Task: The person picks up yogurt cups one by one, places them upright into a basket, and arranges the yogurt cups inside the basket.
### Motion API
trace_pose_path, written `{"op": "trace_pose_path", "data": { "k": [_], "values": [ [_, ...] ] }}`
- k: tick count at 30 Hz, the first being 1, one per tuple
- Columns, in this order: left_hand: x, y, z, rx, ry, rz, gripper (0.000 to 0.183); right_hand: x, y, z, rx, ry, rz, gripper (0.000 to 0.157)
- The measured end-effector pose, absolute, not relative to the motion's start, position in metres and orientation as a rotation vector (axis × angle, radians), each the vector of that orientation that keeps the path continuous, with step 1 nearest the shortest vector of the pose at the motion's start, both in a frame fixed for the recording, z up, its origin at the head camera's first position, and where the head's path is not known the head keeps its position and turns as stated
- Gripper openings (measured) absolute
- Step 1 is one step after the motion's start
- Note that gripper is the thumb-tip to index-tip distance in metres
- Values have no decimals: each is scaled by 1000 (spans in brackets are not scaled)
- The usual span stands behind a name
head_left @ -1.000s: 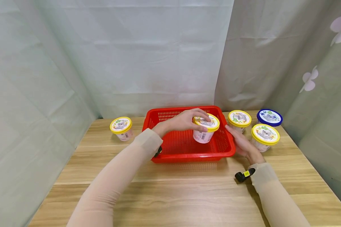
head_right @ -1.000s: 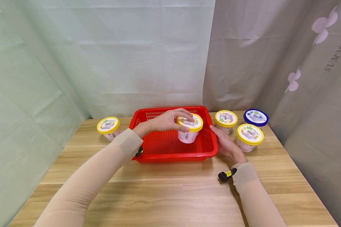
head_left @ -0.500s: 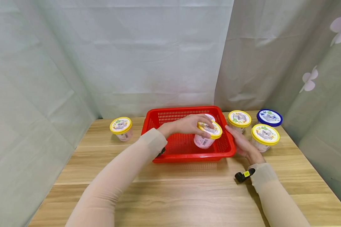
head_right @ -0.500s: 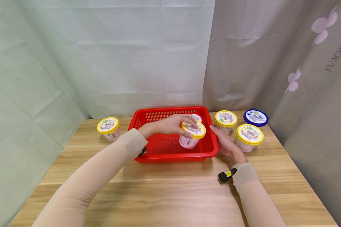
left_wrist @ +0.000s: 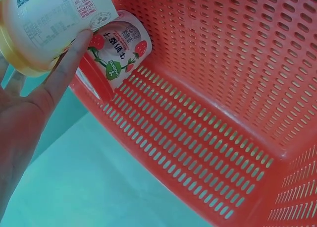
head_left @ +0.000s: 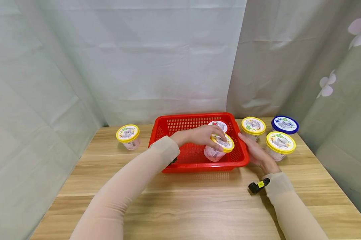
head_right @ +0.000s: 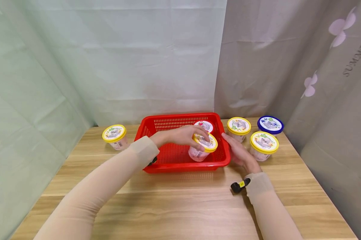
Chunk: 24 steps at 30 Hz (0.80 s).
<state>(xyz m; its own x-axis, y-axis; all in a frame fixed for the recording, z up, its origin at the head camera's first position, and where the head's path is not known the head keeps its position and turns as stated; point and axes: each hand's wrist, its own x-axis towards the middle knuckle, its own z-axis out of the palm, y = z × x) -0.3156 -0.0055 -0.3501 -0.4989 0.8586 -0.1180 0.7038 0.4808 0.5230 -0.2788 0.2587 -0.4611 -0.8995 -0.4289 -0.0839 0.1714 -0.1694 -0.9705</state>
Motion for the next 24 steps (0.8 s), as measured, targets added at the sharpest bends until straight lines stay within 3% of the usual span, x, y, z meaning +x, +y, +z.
{"op": "trace_pose_path", "data": {
  "k": [24],
  "values": [
    [-307, 4, -353, 1293, 2234, 499, 40, -279, 258, -463, -302, 1743, -2109, 69]
  ]
}}
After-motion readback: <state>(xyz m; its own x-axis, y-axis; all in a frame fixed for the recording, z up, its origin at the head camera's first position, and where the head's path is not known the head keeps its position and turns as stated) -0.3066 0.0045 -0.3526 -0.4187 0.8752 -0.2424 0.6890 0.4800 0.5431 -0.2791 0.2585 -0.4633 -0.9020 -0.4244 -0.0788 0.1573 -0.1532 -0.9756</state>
